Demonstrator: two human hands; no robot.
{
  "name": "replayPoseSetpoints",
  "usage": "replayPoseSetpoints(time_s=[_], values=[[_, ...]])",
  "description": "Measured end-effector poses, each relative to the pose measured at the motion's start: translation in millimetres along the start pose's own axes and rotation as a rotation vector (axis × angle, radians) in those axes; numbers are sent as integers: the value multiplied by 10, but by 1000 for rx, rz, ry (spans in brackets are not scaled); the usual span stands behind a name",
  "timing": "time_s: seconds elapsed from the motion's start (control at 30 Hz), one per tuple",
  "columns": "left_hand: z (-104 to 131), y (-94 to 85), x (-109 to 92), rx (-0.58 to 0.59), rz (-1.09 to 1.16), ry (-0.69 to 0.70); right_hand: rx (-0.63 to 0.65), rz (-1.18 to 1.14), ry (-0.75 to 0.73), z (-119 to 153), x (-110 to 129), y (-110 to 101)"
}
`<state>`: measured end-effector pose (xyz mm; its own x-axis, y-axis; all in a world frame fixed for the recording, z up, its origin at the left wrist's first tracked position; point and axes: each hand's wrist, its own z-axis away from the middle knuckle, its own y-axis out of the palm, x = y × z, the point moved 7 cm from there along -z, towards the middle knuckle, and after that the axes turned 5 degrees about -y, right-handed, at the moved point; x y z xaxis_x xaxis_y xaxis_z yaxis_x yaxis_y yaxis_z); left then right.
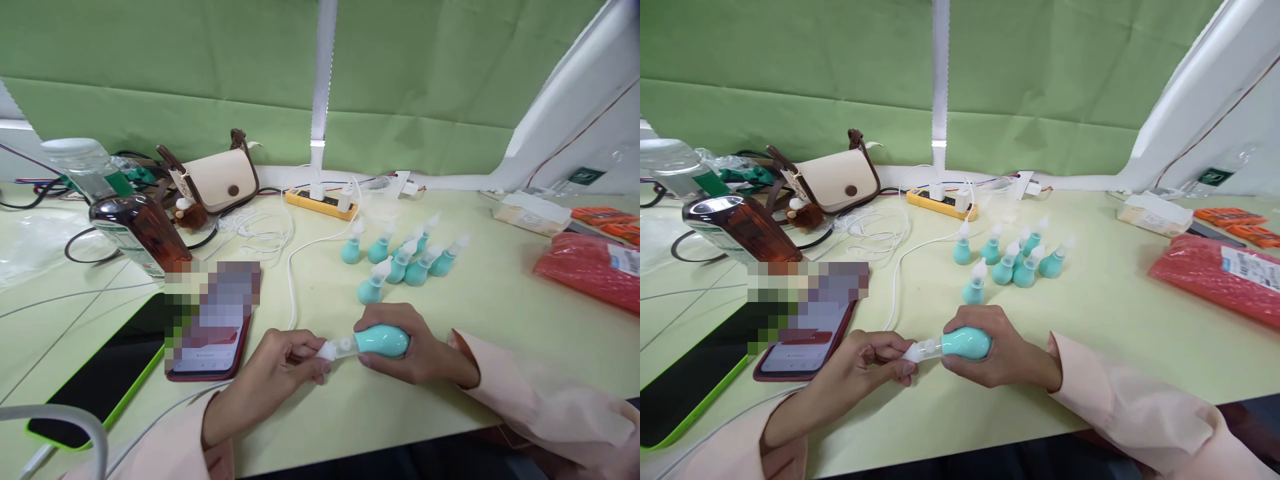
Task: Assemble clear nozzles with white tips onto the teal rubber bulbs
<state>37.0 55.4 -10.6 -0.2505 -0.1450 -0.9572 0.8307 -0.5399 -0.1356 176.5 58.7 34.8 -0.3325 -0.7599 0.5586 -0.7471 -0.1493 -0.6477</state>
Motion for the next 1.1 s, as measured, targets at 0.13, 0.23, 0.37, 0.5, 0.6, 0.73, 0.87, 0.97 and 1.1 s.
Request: replayPoseSetpoints(time_s=[0.13, 0.23, 0.37, 0.5, 0.6, 0.73, 0.87, 0.97, 1.1], values=[[13, 3, -54, 23, -72, 70, 38, -55, 40, 1, -41, 6], [62, -21, -165, -41, -270, 204, 112, -117, 159, 6, -119, 44], [153, 5, -294, -120, -596, 416, 185, -203, 330, 26, -213, 101], [217, 81, -314, -182, -845, 641, 206, -228, 459, 52, -282, 139], [252, 157, -282, -226, -1039, 784, 220, -226, 514, 67, -321, 162], [305, 275, -256, -234, -1312, 917, 227, -286, 605, 88, -386, 202], [361, 303, -289, -287, -1421, 1001, 262, -518, 813, 188, -430, 342], [333, 264, -298, -282, -1430, 957, 187, -649, 876, 225, -407, 400], [281, 200, -320, -237, -1388, 887, 104, -556, 838, 240, -397, 397]])
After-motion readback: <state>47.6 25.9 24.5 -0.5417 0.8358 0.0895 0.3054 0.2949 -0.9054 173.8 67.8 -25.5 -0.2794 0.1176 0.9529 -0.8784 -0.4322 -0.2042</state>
